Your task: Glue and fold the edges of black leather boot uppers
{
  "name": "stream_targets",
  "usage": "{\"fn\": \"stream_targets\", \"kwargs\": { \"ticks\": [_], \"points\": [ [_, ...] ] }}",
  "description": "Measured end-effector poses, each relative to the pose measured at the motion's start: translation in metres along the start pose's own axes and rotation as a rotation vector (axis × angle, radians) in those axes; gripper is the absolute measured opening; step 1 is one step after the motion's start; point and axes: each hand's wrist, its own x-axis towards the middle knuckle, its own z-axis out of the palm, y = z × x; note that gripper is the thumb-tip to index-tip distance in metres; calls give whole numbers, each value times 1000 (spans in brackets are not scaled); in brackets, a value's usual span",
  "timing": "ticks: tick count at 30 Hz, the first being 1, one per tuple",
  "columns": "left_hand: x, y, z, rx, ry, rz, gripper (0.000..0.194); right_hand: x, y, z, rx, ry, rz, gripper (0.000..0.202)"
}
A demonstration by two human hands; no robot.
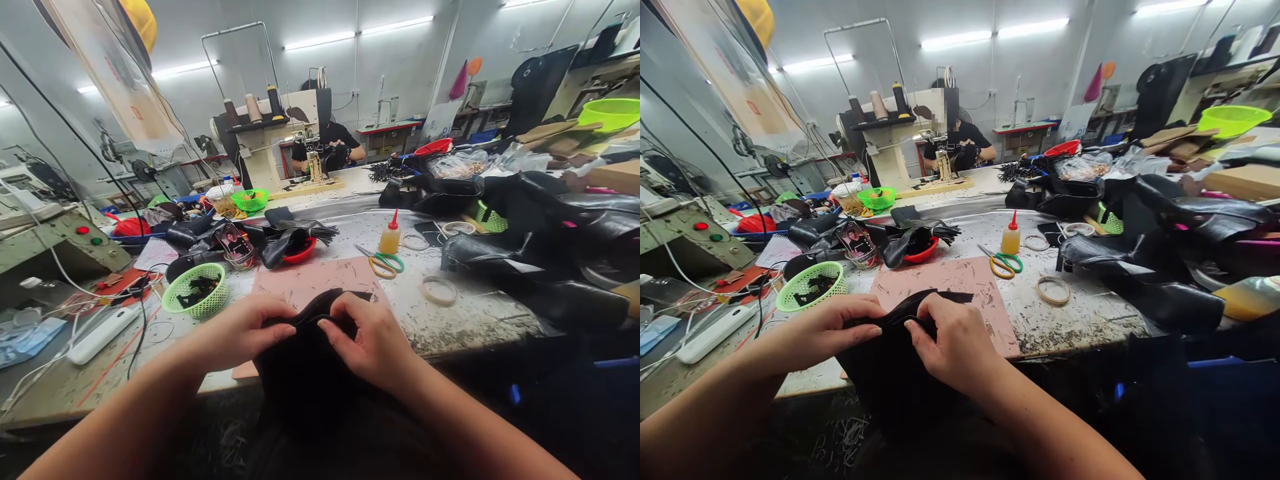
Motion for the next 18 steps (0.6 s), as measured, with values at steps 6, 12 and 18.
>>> {"fn": "stream_targets", "kwargs": {
  "ticks": [6,12,18],
  "points": [
    [2,-2,-1,-76,21,11,15,4,0,2,-27,18,-16,13],
    [5,-3,-6,-74,-74,82,24,5,-1,4,-45,15,-42,12],
    [11,9,-7,245,-63,29,14,4,-6,6,0,11,-65,10]
  ]
}}
